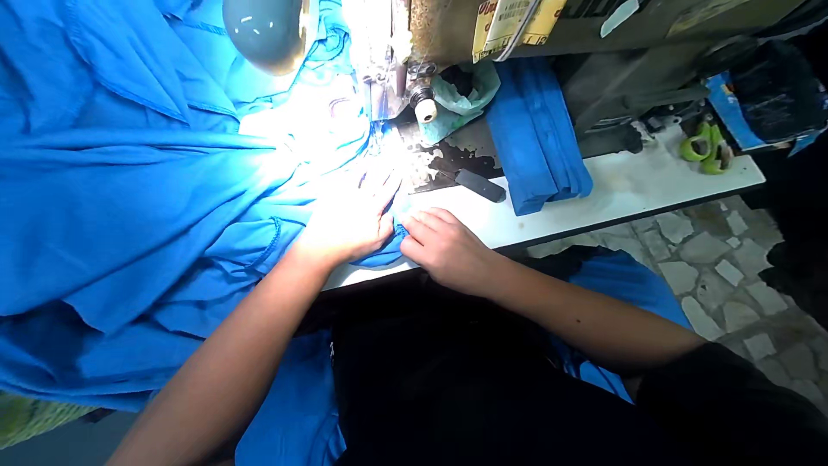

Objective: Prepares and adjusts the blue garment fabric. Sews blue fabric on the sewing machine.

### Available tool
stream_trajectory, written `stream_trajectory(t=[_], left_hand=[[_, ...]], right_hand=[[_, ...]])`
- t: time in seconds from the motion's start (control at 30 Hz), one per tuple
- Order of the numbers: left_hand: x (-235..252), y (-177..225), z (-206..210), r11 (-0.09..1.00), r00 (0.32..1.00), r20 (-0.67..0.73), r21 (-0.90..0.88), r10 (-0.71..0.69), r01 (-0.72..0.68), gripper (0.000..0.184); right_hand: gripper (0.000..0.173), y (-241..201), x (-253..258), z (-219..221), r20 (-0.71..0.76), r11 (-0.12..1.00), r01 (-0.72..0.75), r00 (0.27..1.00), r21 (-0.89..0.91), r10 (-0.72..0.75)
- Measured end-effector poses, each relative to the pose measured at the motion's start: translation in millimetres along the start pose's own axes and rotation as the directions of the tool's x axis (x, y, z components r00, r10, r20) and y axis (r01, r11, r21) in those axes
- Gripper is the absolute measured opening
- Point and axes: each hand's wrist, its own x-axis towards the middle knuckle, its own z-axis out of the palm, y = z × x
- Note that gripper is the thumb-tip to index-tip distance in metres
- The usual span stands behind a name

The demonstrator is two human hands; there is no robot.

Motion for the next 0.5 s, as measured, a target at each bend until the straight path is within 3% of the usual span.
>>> stream_trajectory(t=[0.23, 0.37, 0.5], left_hand=[[0, 1, 4, 1.0, 0.999, -0.044, 0.0, 0.0, 0.0, 0.064], [-5, -1, 11, 0.994, 0.963, -0.268, -0.091, 0.04, -0.067, 0.053], [-4, -3, 10, 0.991, 0.961, -0.275, -0.111, 0.038, -0.071, 0.05]], right_hand=[[0.012, 1, -3, -1, -0.018, 1.0, -0.03, 0.999, 0.01, 0.03], [0.013, 0, -1, -2, 0.004, 1.0, -0.025, 1.0, -0.011, 0.025], [0.014, 0, -1, 0, -0.015, 0.999, -0.028, 1.0, -0.035, 0.027]])
